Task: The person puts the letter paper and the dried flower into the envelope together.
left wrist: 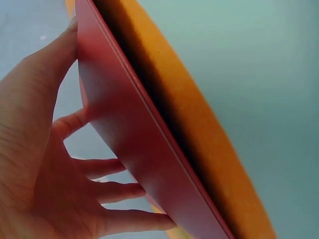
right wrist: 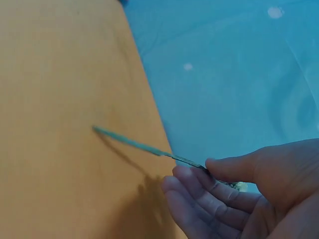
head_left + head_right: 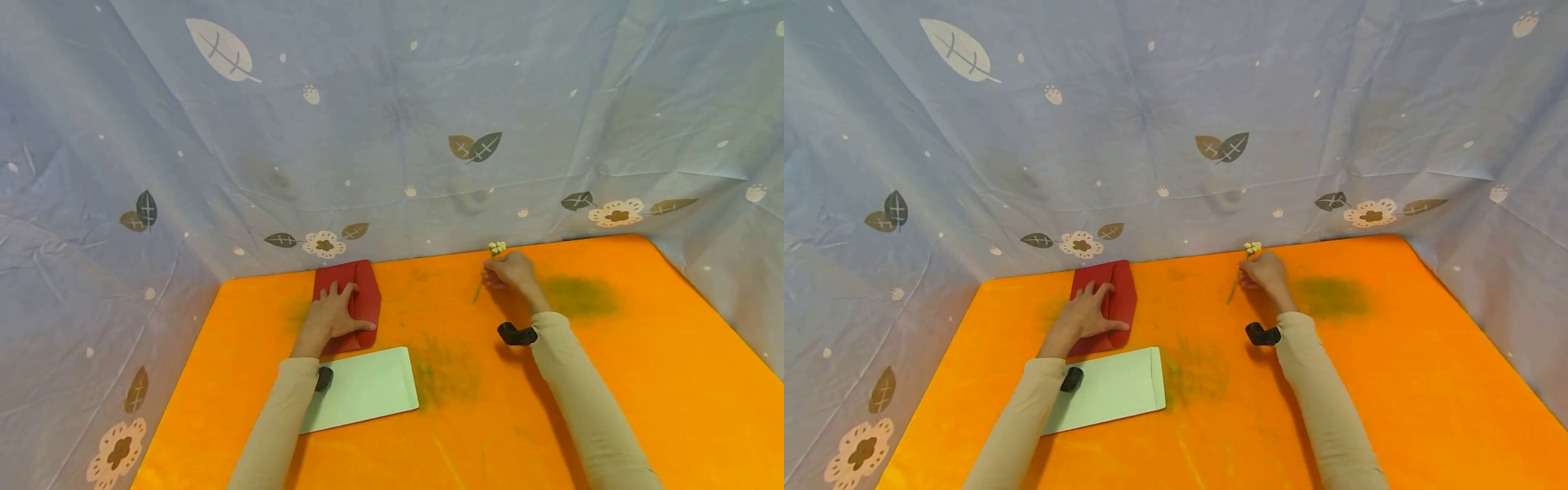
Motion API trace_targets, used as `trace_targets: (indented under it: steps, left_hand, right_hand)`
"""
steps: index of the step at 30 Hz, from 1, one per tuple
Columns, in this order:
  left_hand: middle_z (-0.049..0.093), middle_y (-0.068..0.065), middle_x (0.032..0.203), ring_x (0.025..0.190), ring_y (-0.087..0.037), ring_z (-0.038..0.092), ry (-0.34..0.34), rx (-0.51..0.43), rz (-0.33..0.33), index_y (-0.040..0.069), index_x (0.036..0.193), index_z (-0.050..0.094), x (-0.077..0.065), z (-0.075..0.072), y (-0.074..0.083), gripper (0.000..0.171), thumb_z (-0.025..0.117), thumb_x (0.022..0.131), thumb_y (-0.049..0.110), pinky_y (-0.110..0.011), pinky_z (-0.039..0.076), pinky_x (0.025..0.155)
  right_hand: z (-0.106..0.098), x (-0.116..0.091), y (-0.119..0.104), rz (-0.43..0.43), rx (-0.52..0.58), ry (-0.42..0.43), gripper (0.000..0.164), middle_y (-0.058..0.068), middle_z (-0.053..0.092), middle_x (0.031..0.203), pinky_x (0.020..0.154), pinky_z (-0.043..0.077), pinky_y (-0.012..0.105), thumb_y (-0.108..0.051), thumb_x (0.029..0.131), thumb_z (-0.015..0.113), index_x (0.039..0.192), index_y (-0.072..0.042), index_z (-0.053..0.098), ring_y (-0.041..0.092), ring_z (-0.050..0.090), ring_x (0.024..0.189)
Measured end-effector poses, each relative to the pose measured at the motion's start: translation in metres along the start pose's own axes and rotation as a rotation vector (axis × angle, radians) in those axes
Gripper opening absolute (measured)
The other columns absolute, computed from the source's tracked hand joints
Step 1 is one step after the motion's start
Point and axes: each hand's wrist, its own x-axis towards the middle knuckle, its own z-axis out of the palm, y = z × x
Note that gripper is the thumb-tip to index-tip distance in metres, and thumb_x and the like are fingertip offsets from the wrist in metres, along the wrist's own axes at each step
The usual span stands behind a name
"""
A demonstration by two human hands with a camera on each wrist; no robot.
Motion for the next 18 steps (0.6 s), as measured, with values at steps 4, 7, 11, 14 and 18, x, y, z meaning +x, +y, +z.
trace_targets:
  steps: [4,7,11,14,18]
  left_hand:
    - [0.041,-0.023,0.136,0.118,-0.046,0.044,-0.004,0.001,-0.004,0.020,0.139,0.039,0.000,0.000,0.000,0.092,0.075,0.069,0.068,-0.055,0.046,0.093]
    - [0.041,-0.022,0.135,0.118,-0.045,0.043,-0.009,-0.002,-0.009,0.020,0.139,0.039,-0.001,-0.001,0.000,0.092,0.076,0.069,0.067,-0.055,0.046,0.093]
    - [0.042,-0.022,0.135,0.119,-0.046,0.043,-0.011,-0.006,-0.014,0.020,0.140,0.039,-0.001,-0.002,0.001,0.093,0.075,0.069,0.068,-0.055,0.047,0.093]
    - [0.041,-0.022,0.135,0.119,-0.045,0.043,-0.010,-0.011,-0.018,0.020,0.140,0.039,-0.001,-0.003,0.001,0.093,0.076,0.069,0.068,-0.055,0.047,0.093]
    - [0.041,-0.022,0.136,0.119,-0.045,0.043,-0.005,-0.013,-0.020,0.021,0.140,0.038,0.000,-0.002,0.002,0.093,0.076,0.068,0.068,-0.054,0.047,0.093]
  right_hand:
    - [0.008,0.003,-0.003,0.003,0.081,-0.034,0.036,0.009,0.072,0.072,0.063,0.058,0.028,-0.011,0.098,0.058,0.115,0.020,0.060,0.012,0.069,0.058]
    - [0.020,0.006,-0.009,0.009,0.152,-0.074,0.035,0.007,0.072,0.073,0.064,0.058,0.028,-0.010,0.099,0.057,0.117,0.020,0.059,0.011,0.069,0.060]
    - [0.036,0.010,-0.018,-0.010,0.186,-0.138,0.036,0.006,0.071,0.075,0.067,0.058,0.028,-0.011,0.100,0.055,0.119,0.019,0.058,0.011,0.069,0.063]
    - [0.051,0.013,-0.024,-0.034,0.203,-0.184,0.036,0.005,0.070,0.075,0.068,0.058,0.029,-0.012,0.101,0.054,0.119,0.019,0.059,0.011,0.068,0.063]
    - [0.076,0.012,-0.036,-0.065,0.253,-0.231,0.035,0.009,0.071,0.080,0.070,0.058,0.029,-0.011,0.101,0.055,0.118,0.018,0.060,0.013,0.068,0.066]
